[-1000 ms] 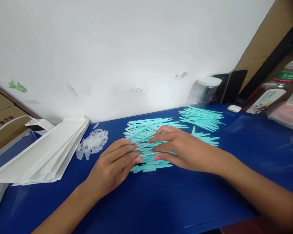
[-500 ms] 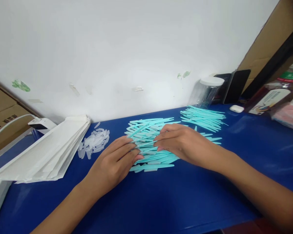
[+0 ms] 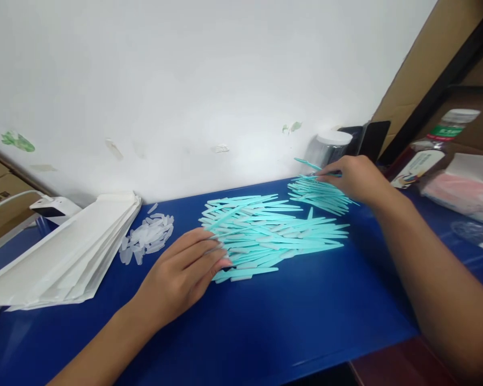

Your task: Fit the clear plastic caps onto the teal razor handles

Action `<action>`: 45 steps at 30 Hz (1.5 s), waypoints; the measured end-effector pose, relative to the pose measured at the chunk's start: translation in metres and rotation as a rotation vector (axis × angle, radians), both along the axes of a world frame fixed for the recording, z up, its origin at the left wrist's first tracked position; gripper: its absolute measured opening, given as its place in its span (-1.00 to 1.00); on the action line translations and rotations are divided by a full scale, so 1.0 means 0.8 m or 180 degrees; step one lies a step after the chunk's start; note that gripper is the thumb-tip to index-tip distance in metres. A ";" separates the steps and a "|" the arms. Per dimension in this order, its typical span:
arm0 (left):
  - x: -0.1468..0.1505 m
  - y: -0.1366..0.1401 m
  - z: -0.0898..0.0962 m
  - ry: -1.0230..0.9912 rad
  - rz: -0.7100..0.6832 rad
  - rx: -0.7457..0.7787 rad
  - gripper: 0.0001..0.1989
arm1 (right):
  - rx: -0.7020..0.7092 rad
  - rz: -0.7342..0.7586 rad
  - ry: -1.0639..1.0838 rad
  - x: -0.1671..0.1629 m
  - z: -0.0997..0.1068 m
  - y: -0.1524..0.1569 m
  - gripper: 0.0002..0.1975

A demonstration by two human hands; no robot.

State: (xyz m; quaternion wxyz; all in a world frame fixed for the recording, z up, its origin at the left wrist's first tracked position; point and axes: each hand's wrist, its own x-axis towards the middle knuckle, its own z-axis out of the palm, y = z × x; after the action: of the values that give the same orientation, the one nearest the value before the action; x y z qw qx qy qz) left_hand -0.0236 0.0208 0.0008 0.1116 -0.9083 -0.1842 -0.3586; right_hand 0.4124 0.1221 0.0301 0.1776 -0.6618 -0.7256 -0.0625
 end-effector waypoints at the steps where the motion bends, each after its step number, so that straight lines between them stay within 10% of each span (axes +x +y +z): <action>1: 0.003 -0.003 0.000 -0.0019 -0.0037 -0.0005 -0.75 | -0.0021 -0.0022 -0.0006 0.003 -0.005 0.003 -0.74; 13: 0.006 -0.009 0.000 -0.0174 -0.0078 0.0002 -0.76 | 0.0213 0.0060 0.0360 -0.005 -0.010 0.003 -0.78; 18: 0.008 -0.009 -0.004 -0.0133 -0.0110 -0.0073 -0.78 | 0.0086 0.1694 0.1529 -0.101 0.014 -0.049 -0.77; 24: 0.011 -0.013 -0.004 -0.0089 -0.0120 -0.0124 -0.81 | -0.0255 0.2938 0.1165 -0.165 0.001 -0.090 -0.79; 45: 0.032 -0.027 0.003 0.0093 -0.0331 -0.0417 -0.94 | -0.0368 0.3052 0.0980 -0.166 -0.003 -0.092 -0.84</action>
State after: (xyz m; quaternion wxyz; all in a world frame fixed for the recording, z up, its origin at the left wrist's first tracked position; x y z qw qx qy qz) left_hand 0.0017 -0.0007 0.0029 0.0358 -0.9272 -0.1581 -0.3378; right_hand 0.2796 0.0488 0.0281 0.2543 -0.2645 -0.9156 0.1647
